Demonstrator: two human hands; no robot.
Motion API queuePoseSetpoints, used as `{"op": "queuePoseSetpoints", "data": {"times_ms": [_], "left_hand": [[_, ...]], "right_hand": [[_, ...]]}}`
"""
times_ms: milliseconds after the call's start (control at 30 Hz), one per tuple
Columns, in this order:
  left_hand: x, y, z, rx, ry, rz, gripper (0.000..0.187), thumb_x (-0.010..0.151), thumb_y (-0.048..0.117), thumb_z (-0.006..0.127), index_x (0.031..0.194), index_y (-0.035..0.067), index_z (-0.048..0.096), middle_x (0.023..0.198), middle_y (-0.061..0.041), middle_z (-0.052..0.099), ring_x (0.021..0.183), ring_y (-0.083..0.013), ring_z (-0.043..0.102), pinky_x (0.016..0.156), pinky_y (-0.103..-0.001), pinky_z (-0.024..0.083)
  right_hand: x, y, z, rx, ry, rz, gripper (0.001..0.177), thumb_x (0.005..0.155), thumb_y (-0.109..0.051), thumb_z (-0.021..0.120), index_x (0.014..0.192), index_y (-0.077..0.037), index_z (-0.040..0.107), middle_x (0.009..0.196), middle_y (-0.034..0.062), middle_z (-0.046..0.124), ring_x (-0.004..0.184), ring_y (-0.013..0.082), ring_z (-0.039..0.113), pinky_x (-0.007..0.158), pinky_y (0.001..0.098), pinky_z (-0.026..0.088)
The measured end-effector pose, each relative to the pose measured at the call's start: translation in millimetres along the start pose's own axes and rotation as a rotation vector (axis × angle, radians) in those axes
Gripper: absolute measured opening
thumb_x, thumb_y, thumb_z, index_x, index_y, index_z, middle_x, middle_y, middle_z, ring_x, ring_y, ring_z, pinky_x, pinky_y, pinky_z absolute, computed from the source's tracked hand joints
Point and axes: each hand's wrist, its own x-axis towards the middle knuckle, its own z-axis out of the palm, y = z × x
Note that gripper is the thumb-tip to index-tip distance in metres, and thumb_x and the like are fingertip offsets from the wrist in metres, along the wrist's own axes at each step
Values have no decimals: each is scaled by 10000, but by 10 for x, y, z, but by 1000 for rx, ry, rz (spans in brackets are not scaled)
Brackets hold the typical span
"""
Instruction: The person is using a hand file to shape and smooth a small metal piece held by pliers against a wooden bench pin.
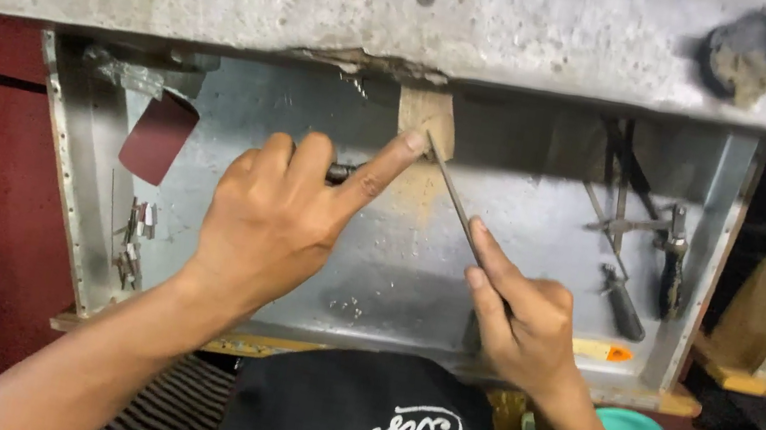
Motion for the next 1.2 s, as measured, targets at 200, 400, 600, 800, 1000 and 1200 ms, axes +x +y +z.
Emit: {"op": "queuePoseSetpoints", "data": {"times_ms": [200, 400, 600, 800, 1000, 1200], "left_hand": [[88, -95, -291, -976, -383, -284, 627, 1025, 266, 574, 1609, 279, 346, 835, -45, 500, 589, -308, 519, 585, -472, 530], [227, -244, -261, -1265, -415, -219, 477, 1057, 288, 439, 1530, 222, 439, 1492, -118, 610, 1239, -300, 660, 995, -398, 479], [351, -416, -289, -1347, -621, -211, 525, 1035, 333, 402, 1553, 251, 412, 1570, -87, 515, 1187, -270, 708, 932, -386, 467], [355, -416, -298, -1372, -606, -206, 518, 1041, 315, 399, 1553, 236, 412, 1576, -104, 500, 1300, -309, 629, 967, -416, 480], [356, -396, -308, -1340, -610, -223, 510, 1038, 319, 402, 1545, 271, 412, 1569, -122, 517, 1125, -285, 741, 884, -417, 490], [333, -278, -348, -1307, -598, -292, 507, 1023, 280, 420, 1529, 286, 393, 1510, 19, 619, 384, -229, 494, 628, -383, 473]], "right_hand": [[62, -3, 17, -64, 118, -2, 391, 1011, -88, 637, 1382, 33, 610, 630, -1, 612, 501, 133, 445, 577, 269, 480], [-78, 175, 100, 92, 91, 127, 412, 977, -136, 701, 1360, 2, 637, 729, -38, 677, 536, 58, 372, 519, 224, 365], [-113, 231, 194, 401, 52, 223, 377, 998, -39, 636, 1368, 28, 604, 655, -11, 453, 575, 104, 441, 554, 239, 414], [-69, 332, 82, 427, -18, 141, 369, 992, -6, 614, 1355, 51, 585, 557, -27, 467, 454, 78, 448, 447, 210, 419], [255, 258, 39, 170, -20, -14, 352, 1001, -26, 660, 1340, 57, 622, 647, -18, 547, 527, 84, 362, 515, 266, 329], [-4, 176, 170, 180, 47, 174, 361, 988, -86, 655, 1329, 30, 646, 807, 18, 715, 559, 72, 518, 559, 245, 446]]}}
